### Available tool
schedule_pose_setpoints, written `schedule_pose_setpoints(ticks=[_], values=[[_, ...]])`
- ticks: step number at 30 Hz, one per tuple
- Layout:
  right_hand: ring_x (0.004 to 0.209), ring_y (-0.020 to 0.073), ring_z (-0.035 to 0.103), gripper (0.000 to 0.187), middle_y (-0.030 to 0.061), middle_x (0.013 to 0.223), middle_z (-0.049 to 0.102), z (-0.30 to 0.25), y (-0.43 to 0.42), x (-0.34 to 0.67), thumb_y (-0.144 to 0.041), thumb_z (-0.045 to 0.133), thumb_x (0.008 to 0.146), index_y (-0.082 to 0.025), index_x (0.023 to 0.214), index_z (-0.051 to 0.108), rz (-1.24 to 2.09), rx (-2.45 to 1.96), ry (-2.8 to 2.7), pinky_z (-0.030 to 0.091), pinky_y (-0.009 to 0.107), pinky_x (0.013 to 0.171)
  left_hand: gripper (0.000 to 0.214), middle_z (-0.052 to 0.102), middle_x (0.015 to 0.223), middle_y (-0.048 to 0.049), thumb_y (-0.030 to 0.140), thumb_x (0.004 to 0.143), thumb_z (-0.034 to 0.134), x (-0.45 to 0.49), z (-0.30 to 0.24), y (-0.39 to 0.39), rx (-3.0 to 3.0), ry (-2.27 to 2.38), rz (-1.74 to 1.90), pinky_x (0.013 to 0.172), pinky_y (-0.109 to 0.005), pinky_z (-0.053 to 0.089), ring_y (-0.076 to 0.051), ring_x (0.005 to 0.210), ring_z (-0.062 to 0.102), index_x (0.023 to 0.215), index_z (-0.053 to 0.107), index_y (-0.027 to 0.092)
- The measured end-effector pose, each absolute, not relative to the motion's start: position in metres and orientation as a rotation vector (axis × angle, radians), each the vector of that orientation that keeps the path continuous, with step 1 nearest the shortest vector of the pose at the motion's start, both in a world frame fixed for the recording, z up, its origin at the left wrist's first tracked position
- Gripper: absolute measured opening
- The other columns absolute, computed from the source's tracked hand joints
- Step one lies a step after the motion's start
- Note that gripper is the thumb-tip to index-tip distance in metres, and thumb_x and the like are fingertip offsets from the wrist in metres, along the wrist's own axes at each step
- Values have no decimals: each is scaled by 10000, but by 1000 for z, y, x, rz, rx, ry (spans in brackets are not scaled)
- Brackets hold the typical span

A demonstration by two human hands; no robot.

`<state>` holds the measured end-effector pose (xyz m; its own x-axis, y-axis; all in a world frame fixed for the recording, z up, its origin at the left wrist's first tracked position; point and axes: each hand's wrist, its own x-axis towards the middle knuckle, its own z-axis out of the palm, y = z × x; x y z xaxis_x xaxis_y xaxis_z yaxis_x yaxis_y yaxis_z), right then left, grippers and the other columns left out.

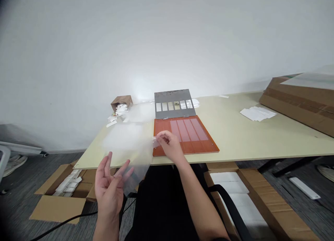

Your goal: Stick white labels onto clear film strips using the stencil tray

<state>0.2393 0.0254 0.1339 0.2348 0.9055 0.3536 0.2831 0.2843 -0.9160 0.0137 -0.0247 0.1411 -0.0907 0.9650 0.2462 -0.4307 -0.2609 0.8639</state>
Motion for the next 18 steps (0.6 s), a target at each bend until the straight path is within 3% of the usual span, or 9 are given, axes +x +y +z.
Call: schedule_pose_setpoints(ticks=[3,8,12,18], values=[[793,166,635,205,59,874,690,133,57,279,-323,505,890,-164,1009,557,571,-1420,-1414,474,297,714,580,238,1615,-44,175,705,793,-4,135,-21,872,855,1552,777,-433,629,-323,1019,690,1228,612,346],[814,158,614,150,42,866,689,136,113,323,-149,563,861,-165,1007,591,470,-1679,-1703,420,268,743,611,324,1580,-78,150,621,808,-33,121,-12,727,1014,1474,732,-376,635,-308,955,706,1191,619,261],[928,203,603,164,60,973,695,133,151,325,-160,587,881,-173,1040,626,321,-1854,-1900,387,316,838,719,361,1560,-94,160,510,858,-43,116,-8,672,1092,1415,673,-376,638,-328,919,709,1180,610,238],[1195,271,489,284,127,1200,619,129,178,296,-285,474,976,-143,1184,606,38,-2022,-1938,244,462,1049,690,334,1575,-86,176,592,799,-36,122,-16,756,1071,1381,674,-354,631,-313,928,711,1241,583,262]])
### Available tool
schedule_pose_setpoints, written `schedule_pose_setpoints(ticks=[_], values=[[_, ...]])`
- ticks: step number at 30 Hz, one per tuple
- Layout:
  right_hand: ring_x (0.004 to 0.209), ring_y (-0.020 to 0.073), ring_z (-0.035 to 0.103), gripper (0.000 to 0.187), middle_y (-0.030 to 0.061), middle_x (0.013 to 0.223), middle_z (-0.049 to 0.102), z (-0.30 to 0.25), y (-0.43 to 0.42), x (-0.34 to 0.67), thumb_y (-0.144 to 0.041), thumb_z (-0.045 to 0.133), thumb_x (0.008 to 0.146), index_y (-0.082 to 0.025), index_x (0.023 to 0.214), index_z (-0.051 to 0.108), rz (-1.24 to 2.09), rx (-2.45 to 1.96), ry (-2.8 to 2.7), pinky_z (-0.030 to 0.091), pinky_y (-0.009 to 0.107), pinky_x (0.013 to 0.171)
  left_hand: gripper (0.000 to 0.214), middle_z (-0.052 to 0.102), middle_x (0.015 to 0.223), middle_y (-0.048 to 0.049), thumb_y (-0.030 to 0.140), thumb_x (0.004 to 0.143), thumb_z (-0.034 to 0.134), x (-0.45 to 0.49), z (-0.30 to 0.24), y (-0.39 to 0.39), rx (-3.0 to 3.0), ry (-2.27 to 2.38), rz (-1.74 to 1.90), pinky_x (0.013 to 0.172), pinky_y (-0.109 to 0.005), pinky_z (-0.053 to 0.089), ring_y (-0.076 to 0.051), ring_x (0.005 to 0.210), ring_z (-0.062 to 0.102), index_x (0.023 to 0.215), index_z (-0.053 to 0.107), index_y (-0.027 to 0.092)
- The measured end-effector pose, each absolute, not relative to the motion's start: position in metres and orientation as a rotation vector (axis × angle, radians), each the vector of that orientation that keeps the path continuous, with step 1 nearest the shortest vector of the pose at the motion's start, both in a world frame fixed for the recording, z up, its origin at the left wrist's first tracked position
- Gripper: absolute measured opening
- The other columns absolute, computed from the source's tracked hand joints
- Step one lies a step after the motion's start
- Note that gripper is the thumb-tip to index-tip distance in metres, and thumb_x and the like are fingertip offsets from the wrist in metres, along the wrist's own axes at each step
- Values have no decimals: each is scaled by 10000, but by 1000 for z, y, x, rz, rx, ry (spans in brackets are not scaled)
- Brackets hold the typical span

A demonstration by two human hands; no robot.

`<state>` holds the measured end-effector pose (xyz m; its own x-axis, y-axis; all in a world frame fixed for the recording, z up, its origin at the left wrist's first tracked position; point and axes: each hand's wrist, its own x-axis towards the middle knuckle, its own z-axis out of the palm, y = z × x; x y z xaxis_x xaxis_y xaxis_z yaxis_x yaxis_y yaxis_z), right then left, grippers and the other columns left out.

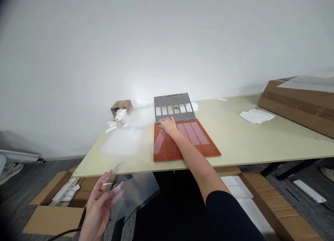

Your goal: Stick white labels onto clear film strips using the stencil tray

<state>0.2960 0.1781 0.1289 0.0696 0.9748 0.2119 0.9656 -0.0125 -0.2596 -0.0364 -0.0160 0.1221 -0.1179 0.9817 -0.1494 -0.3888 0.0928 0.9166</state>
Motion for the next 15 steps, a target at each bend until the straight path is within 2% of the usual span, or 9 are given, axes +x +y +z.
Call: schedule_pose_setpoints(ticks=[4,8,12,15], values=[[1095,266,549,280,113,1128,642,132,171,289,-343,481,966,-164,1068,670,84,-2168,-1873,296,476,991,746,324,1578,-93,182,570,813,-34,120,-18,740,1073,1342,686,-371,630,-343,959,700,1266,559,272],[1057,266,570,278,92,1060,669,134,152,294,-417,542,921,-212,960,725,224,-2239,-1896,323,480,968,675,333,1577,-67,186,606,791,-31,122,-19,750,1072,1350,683,-341,626,-307,933,710,1238,569,267],[1176,308,505,326,95,1190,631,132,141,296,-500,524,923,-294,1077,724,273,-2236,-1960,310,499,990,720,328,1576,-96,174,599,776,-27,125,-20,751,1081,1347,689,-346,622,-295,927,712,1278,554,259],[1235,335,447,387,118,1273,570,129,143,294,-524,495,935,-312,1201,680,273,-2236,-1980,294,516,1010,745,314,1580,-110,178,611,769,-26,126,-21,761,1084,1334,712,-376,622,-299,940,709,1312,534,265]])
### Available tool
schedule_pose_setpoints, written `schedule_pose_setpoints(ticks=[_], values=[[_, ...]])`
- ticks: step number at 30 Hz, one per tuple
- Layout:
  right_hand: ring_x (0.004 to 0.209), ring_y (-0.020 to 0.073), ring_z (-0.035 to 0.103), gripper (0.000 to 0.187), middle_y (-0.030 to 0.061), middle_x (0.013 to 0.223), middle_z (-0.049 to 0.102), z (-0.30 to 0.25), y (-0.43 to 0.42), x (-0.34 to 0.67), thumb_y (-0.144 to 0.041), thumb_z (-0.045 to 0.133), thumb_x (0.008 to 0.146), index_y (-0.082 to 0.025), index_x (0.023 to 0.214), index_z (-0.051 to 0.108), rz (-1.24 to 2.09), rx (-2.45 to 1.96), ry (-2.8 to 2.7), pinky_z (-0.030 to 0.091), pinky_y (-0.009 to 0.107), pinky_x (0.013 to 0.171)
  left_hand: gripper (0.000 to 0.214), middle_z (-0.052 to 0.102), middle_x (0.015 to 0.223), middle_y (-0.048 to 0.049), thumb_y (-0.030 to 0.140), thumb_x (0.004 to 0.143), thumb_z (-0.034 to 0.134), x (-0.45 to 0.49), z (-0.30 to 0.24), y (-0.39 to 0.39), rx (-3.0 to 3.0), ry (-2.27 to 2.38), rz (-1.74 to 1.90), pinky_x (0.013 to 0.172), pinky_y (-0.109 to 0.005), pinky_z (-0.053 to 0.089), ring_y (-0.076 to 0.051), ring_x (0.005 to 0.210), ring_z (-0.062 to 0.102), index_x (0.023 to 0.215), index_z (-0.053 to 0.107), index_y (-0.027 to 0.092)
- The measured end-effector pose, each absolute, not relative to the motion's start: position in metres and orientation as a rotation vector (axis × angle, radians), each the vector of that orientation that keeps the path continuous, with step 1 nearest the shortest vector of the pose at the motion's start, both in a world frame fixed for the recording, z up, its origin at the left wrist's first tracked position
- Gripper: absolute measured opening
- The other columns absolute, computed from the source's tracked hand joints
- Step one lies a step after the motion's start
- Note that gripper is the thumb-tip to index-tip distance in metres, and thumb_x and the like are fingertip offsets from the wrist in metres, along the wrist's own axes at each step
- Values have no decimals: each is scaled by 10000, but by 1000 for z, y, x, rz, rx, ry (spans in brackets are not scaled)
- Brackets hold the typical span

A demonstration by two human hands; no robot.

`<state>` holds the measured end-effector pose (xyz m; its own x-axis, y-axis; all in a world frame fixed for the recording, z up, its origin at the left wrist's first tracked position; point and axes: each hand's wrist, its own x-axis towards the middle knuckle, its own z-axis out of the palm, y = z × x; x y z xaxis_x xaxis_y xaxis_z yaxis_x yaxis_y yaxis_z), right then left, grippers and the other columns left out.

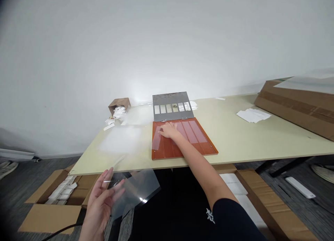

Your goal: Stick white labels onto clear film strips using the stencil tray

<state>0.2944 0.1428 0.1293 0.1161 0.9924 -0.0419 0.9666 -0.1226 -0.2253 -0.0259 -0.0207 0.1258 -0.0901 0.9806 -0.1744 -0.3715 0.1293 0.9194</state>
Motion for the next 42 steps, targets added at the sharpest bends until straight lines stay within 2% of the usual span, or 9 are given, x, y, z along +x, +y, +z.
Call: schedule_pose_setpoints(ticks=[6,11,18,23,27,33,36,42], values=[[1247,336,410,397,122,1307,511,121,150,292,-449,438,972,-365,1329,591,268,-2227,-1967,282,529,1021,700,296,1591,-84,204,635,773,-26,128,-22,805,1070,1326,713,-365,620,-300,952,708,1291,543,286],[1238,335,410,397,128,1321,493,116,152,294,-401,399,989,-380,1345,574,268,-2229,-1947,281,541,1015,640,315,1585,-49,179,641,754,-22,132,-24,801,1072,1336,704,-355,617,-278,929,715,1241,566,296],[1222,334,419,404,130,1301,499,117,152,293,-367,366,996,-373,1343,573,256,-2231,-1934,288,539,1012,681,296,1589,-96,187,669,719,-17,135,-27,816,1073,1356,689,-328,616,-266,919,716,1316,531,284],[1230,331,408,418,137,1305,497,118,150,291,-362,321,1008,-335,1340,575,249,-2235,-1932,282,543,1020,607,308,1590,-35,176,684,716,-17,137,-28,822,1033,1392,683,-317,625,-256,917,715,1257,561,300],[1248,339,397,422,145,1333,483,117,150,290,-355,344,1001,-292,1360,556,248,-2240,-1935,273,553,1032,591,313,1588,-28,167,677,736,-18,141,-26,806,1009,1448,700,-331,627,-262,923,713,1234,588,300],[1250,342,400,412,139,1310,494,115,149,289,-367,390,989,-269,1352,557,273,-2228,-1925,266,560,1038,496,289,1599,-20,297,746,772,-16,146,-18,799,985,1555,755,-391,623,-260,940,713,1213,612,345],[1253,353,390,402,146,1313,491,116,149,289,-345,404,981,-261,1336,573,292,-2214,-1906,270,558,1034,490,295,1597,-13,311,733,795,-12,145,-12,802,963,1627,758,-402,622,-262,924,713,1189,617,338],[1231,367,406,411,176,1327,498,140,127,276,-353,410,984,-205,1334,568,301,-2055,-1836,288,568,1024,459,295,1595,16,251,759,769,7,148,-4,797,865,1732,854,-435,599,-280,1060,672,1181,614,344]])
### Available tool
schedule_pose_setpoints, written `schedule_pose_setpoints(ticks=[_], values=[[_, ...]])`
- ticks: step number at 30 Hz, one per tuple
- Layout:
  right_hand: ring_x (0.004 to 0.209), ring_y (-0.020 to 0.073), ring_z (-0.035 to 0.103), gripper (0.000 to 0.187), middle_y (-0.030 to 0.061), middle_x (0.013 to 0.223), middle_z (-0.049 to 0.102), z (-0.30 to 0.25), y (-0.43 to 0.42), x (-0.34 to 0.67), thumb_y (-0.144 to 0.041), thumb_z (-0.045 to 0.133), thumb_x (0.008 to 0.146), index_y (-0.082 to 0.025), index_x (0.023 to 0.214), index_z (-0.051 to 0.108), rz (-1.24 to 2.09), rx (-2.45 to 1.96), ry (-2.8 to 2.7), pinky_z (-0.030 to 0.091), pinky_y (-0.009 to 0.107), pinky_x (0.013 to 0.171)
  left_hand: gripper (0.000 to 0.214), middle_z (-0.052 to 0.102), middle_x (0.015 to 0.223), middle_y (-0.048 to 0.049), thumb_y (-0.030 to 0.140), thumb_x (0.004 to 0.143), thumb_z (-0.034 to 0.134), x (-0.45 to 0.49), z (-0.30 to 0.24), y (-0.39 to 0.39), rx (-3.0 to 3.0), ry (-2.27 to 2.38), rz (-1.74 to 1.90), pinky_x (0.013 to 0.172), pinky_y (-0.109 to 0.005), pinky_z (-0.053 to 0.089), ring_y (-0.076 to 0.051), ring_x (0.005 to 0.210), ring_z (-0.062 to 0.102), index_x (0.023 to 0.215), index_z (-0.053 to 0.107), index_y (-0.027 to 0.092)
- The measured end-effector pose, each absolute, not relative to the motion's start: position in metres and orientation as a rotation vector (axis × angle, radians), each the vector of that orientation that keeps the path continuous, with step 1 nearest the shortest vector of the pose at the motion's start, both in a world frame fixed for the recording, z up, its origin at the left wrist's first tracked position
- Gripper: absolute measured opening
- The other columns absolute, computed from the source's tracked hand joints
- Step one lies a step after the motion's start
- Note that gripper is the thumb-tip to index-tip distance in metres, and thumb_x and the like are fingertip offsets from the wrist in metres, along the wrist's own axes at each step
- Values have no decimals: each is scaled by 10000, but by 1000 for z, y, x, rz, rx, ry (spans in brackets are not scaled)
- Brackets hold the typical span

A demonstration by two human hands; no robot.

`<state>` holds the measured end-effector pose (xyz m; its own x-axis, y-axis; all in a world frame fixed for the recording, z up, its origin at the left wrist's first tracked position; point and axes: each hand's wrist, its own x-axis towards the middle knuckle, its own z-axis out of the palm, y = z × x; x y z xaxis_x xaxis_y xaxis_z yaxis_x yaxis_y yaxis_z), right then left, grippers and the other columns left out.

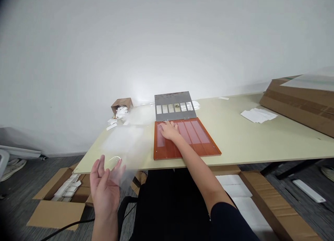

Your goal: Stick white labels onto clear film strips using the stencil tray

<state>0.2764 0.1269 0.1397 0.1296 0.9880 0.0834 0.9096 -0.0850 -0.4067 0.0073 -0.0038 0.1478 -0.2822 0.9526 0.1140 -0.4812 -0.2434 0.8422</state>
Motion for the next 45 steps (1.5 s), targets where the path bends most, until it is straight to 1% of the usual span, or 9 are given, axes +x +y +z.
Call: schedule_pose_setpoints(ticks=[6,9,14,18,23,26,32,40,45], values=[[1071,173,573,336,61,1179,626,159,38,209,-381,489,977,-222,1255,591,446,-1423,-1884,428,321,969,433,277,1596,61,192,774,742,27,152,3,809,718,1811,957,-460,547,-283,1166,624,1149,623,372],[1026,188,599,327,44,1127,650,148,-5,169,-337,649,862,-223,1166,610,558,-1164,-1723,477,335,929,321,310,1581,53,280,819,714,38,151,7,706,683,1790,977,-472,533,-290,1205,599,1122,623,336],[1087,233,593,356,82,1201,622,123,-23,136,-276,622,849,-238,1201,584,506,-1241,-1483,502,410,942,258,391,1534,-2,407,894,615,55,148,12,487,745,1676,946,-378,550,-246,1211,589,1105,590,261],[1129,239,582,339,91,1220,616,115,-14,139,-255,579,865,-239,1204,579,466,-1248,-1431,497,430,977,195,472,1451,-29,218,878,631,58,144,16,349,793,1580,932,-270,541,-120,1027,634,1054,549,219],[1123,213,602,349,90,1237,618,110,-12,145,-224,555,865,-226,1213,575,509,-1190,-1357,518,400,956,286,502,1390,-7,52,848,594,58,136,18,273,715,1560,891,-235,551,-48,867,606,1068,538,227],[1057,206,629,324,89,1209,633,108,-15,141,-250,570,865,-227,1188,588,565,-1176,-1273,560,363,836,316,489,1402,0,44,838,598,59,135,18,300,722,1579,825,-200,553,-42,855,601,1078,535,241],[930,211,628,120,60,977,677,111,-16,133,-272,558,905,-231,970,651,389,-1266,-1218,541,397,830,374,447,1454,12,29,784,652,58,138,15,350,673,1630,793,-193,556,-35,838,590,1070,547,247],[869,160,679,192,56,957,706,119,-22,135,-241,481,954,-192,991,663,485,-1116,-1197,576,307,784,477,452,1457,-14,21,693,721,63,133,13,308,660,1668,691,-215,582,-65,805,609,1088,555,231],[882,150,699,132,46,952,717,120,-24,131,-216,611,872,-174,988,656,565,-1039,-1126,589,281,821,535,488,1411,-28,62,621,801,66,134,12,350,670,1720,673,-203,571,-66,780,608,1071,561,222]])
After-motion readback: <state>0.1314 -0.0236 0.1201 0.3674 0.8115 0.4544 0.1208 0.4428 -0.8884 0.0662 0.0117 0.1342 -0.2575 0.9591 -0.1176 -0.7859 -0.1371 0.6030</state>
